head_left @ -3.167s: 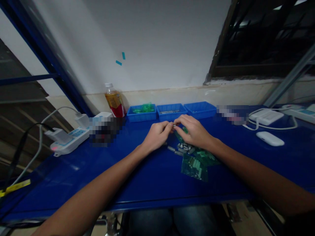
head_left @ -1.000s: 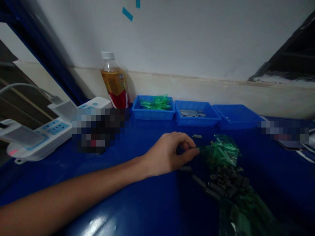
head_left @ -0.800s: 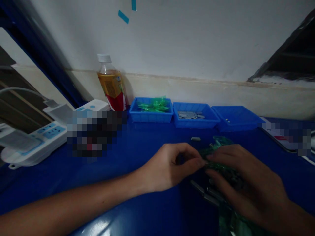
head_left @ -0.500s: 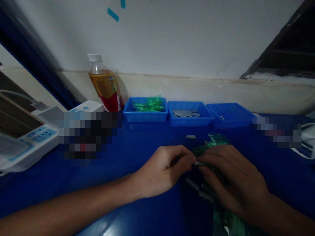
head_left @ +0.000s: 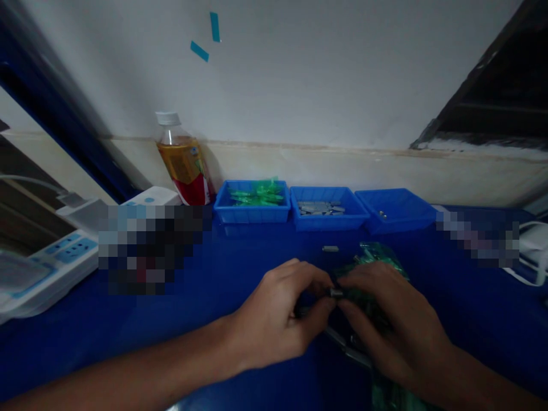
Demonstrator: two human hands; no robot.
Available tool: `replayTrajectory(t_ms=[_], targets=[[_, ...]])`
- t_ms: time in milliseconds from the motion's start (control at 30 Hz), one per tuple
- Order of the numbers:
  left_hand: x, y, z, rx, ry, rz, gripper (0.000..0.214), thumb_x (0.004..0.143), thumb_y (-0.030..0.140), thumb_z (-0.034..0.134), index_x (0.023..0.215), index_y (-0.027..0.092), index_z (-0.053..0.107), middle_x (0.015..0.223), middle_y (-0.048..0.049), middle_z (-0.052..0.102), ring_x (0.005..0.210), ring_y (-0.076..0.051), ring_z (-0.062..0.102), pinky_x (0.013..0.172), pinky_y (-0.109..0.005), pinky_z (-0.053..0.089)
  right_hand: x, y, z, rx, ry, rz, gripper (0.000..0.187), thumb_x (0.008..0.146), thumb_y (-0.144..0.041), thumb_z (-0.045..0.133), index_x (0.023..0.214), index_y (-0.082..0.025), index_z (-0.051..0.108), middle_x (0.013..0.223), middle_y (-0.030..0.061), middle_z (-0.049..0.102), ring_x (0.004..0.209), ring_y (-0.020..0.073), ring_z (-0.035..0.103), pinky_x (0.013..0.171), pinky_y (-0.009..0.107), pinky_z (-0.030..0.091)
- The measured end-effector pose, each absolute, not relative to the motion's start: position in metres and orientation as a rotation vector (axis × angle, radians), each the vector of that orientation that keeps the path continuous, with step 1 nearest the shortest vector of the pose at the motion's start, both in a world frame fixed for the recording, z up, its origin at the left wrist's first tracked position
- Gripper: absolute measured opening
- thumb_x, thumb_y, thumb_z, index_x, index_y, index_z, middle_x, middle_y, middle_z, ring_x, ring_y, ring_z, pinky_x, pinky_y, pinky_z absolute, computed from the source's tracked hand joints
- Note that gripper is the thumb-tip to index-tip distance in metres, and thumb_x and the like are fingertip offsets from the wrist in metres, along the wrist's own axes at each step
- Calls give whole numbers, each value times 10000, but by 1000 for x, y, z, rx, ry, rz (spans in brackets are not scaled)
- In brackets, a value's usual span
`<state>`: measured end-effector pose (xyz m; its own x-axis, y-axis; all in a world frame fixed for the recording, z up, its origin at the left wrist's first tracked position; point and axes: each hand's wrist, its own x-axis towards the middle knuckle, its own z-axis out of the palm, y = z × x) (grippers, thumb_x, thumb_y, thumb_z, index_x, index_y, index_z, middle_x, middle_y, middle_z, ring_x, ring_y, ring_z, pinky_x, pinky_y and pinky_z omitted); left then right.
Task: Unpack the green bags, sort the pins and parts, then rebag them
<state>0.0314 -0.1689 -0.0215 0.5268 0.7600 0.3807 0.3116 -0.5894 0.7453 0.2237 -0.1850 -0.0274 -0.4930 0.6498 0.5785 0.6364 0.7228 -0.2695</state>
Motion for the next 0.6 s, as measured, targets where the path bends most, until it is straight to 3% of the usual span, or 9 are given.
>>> replayTrajectory(t_ms=[133, 400, 600], targets=[[32, -167, -21, 2094, 886, 919, 76, 818, 143, 526, 837, 117, 594, 745, -18, 602, 684, -108, 539, 617, -220, 407, 225, -185, -28, -885, -2267, -20, 202, 827, -80, 536, 1007, -171, 520, 879, 36, 602, 811, 154, 541, 725, 320, 430], [33, -168, -21, 1997, 928, 791, 125, 879, 225, 483, 825, 153, 569, 717, 9, 569, 653, -96, 512, 574, -206, 376, 222, -184, -27, -961, -2267, -42, 124, 843, -92, 501, 923, -182, 529, 829, 30, 616, 776, 156, 557, 705, 327, 436], [33, -168, -23, 2006, 914, 761, 165, 899, 232, 441, 819, 146, 556, 724, -4, 571, 667, -108, 524, 590, -221, 382, 222, -184, -28, -887, -2325, -111, 148, 829, -107, 530, 967, -160, 542, 864, 39, 632, 792, 163, 557, 714, 332, 427]])
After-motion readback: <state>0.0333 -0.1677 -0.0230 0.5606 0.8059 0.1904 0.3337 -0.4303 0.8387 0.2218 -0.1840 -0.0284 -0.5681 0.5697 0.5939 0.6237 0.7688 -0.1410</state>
